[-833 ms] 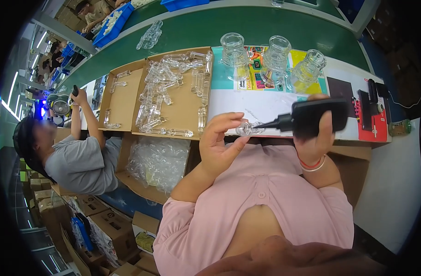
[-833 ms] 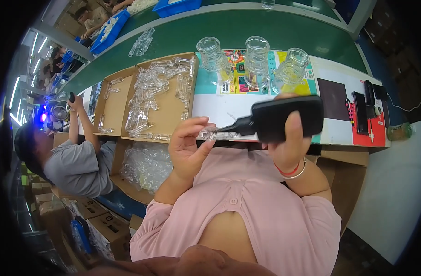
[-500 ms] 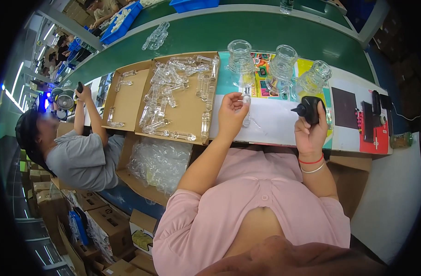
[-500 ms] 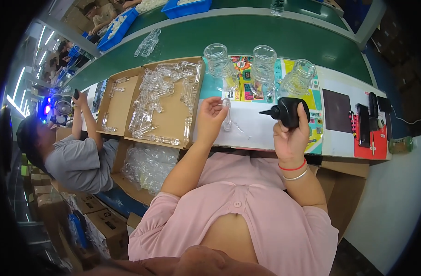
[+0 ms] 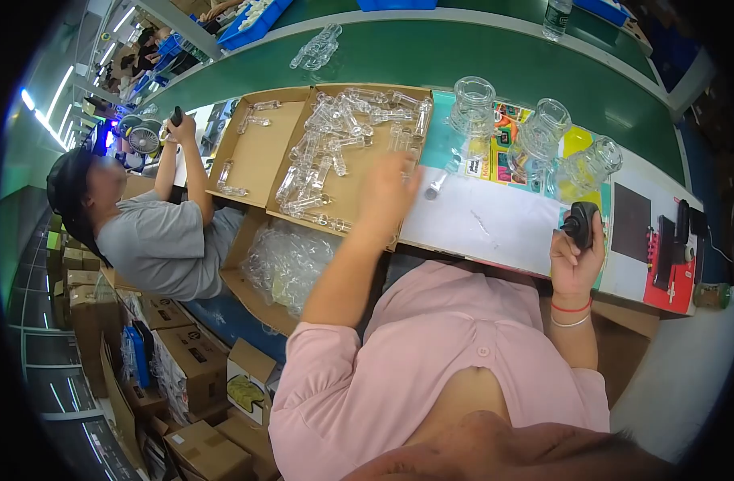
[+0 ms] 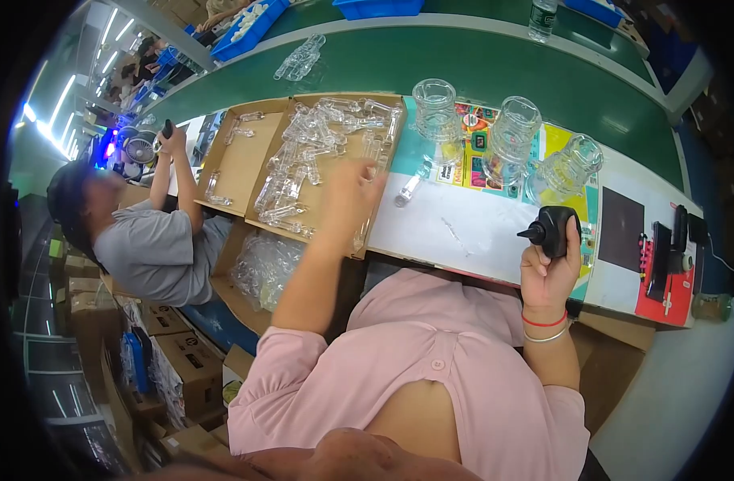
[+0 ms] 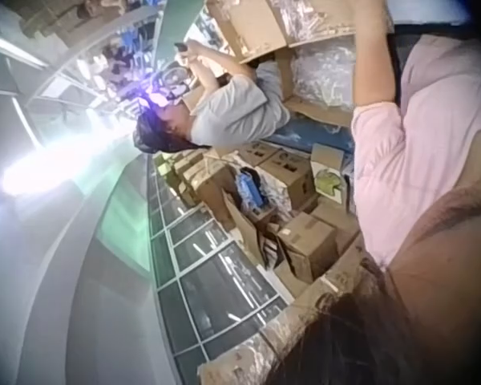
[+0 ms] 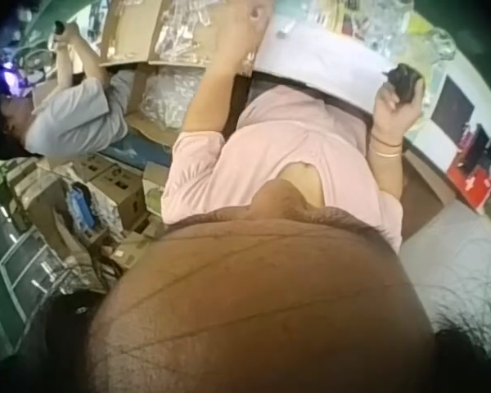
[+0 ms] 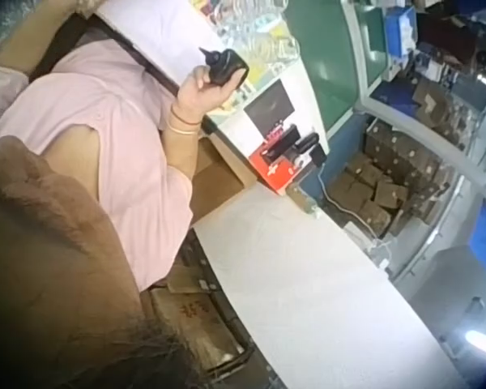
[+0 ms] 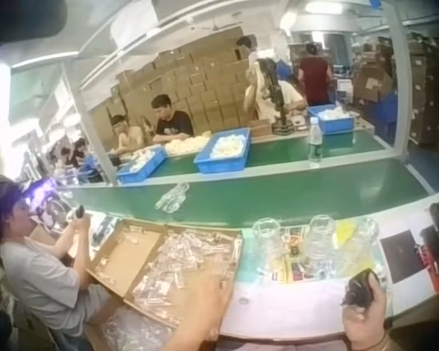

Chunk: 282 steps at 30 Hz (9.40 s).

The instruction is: Assembling spray bottle components and organizing glass mugs on a factory production line.

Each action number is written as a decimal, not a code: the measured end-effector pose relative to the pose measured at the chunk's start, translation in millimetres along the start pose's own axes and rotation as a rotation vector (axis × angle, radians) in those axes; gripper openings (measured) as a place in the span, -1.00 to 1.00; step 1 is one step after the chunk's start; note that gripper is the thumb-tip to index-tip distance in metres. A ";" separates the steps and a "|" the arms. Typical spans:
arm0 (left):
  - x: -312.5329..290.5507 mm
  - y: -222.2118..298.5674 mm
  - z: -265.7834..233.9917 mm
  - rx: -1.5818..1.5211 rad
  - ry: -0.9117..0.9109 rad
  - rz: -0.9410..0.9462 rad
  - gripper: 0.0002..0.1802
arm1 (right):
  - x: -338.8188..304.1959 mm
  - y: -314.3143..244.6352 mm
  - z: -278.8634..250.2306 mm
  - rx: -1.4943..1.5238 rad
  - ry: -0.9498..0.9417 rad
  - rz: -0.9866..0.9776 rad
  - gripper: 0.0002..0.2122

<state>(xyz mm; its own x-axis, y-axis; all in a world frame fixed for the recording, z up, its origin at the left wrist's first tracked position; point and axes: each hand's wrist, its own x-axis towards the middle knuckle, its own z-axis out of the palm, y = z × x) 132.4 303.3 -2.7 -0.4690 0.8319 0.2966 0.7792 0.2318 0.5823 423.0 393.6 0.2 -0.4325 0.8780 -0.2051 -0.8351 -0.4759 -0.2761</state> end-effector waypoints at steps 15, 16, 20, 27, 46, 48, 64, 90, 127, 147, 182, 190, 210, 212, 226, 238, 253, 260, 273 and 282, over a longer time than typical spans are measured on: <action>101.5 -71.7 27.3 0.159 -0.235 -0.308 -0.57 | -11.1 4.7 18.4 -0.042 0.072 -0.023 -0.75; 99.1 -74.3 22.8 0.154 -0.243 -0.303 -0.57 | -12.6 3.6 19.0 -0.044 0.078 -0.031 -0.75; 83.6 -96.7 -13.7 0.205 -0.200 0.125 -0.64 | -13.1 1.5 22.3 -0.018 0.042 -0.019 -0.77; 3.2 10.9 -70.6 -0.529 0.005 0.046 -0.77 | -13.6 1.0 28.9 -0.111 0.068 -0.071 -0.76; -82.9 91.4 -18.3 -1.178 -0.018 0.247 -0.58 | -63.3 19.6 83.8 -1.040 -0.420 -0.684 -0.53; -84.5 92.4 -17.7 -1.178 0.027 0.270 -0.59 | -63.8 18.5 82.7 -1.069 -0.454 -0.735 -0.51; -89.1 90.6 -17.4 -1.063 0.047 0.337 -0.59 | -78.4 4.1 85.1 -1.376 -0.904 -0.961 -0.63; -82.0 101.4 -36.3 -0.551 0.225 0.533 -0.55 | -74.5 -7.5 89.2 -1.416 -0.948 -0.910 -0.65; -85.8 94.1 -35.0 -1.548 -0.451 -0.057 -0.59 | -84.3 -7.6 84.8 -1.351 -1.245 -1.021 -0.56; -85.7 92.8 -30.9 -1.074 -0.094 0.310 -0.56 | -79.9 -4.8 84.4 -1.366 -1.164 -1.070 -0.61; -59.3 97.2 49.1 -1.436 -0.437 -0.313 -0.63 | 39.5 -155.8 -100.0 -0.010 0.143 -0.398 -0.80; -56.2 97.5 66.5 -1.471 -0.474 -0.374 -0.64 | 62.3 -176.6 -107.2 -0.009 0.216 -0.648 -0.80; -57.3 98.3 78.7 -1.577 -0.562 -0.559 -0.66 | 83.0 -186.0 -110.2 -1.782 0.599 -0.812 -0.55; -57.3 98.3 77.3 -1.575 -0.558 -0.557 -0.67 | 79.1 -184.5 -106.5 -1.772 0.519 -0.858 -0.51; -54.8 101.4 74.8 -1.660 -0.612 -0.574 -0.67 | 10.1 -128.0 -54.1 -1.488 -0.062 -1.489 -0.55; -20.7 106.5 129.0 -1.064 -0.260 -0.222 -0.54 | -7.3 -22.1 -41.3 -0.920 -0.299 -0.337 -0.58; -21.5 75.9 117.8 -0.906 -0.429 -0.095 0.00 | -24.6 -18.9 -27.0 -0.660 -0.275 -0.255 -0.60; -71.3 107.1 39.1 -1.423 -0.352 -0.054 -0.03 | -39.7 0.3 4.0 -0.939 -0.387 -0.301 -0.60; -80.9 102.4 17.9 -1.361 -0.377 -0.050 0.05 | -47.2 19.6 8.9 -1.059 -0.541 -0.493 -0.66; -82.3 83.1 19.2 -1.453 -0.505 -0.032 -0.07 | -48.3 19.6 10.9 -1.229 -0.619 -0.551 -0.63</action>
<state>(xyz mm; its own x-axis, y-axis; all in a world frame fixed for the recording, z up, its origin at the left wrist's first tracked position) 243.7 263.8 6.7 -0.0581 0.9845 0.1655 -0.4335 -0.1742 0.8841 423.8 342.4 14.9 -0.5006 0.6898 0.5231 -0.2703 0.4495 -0.8514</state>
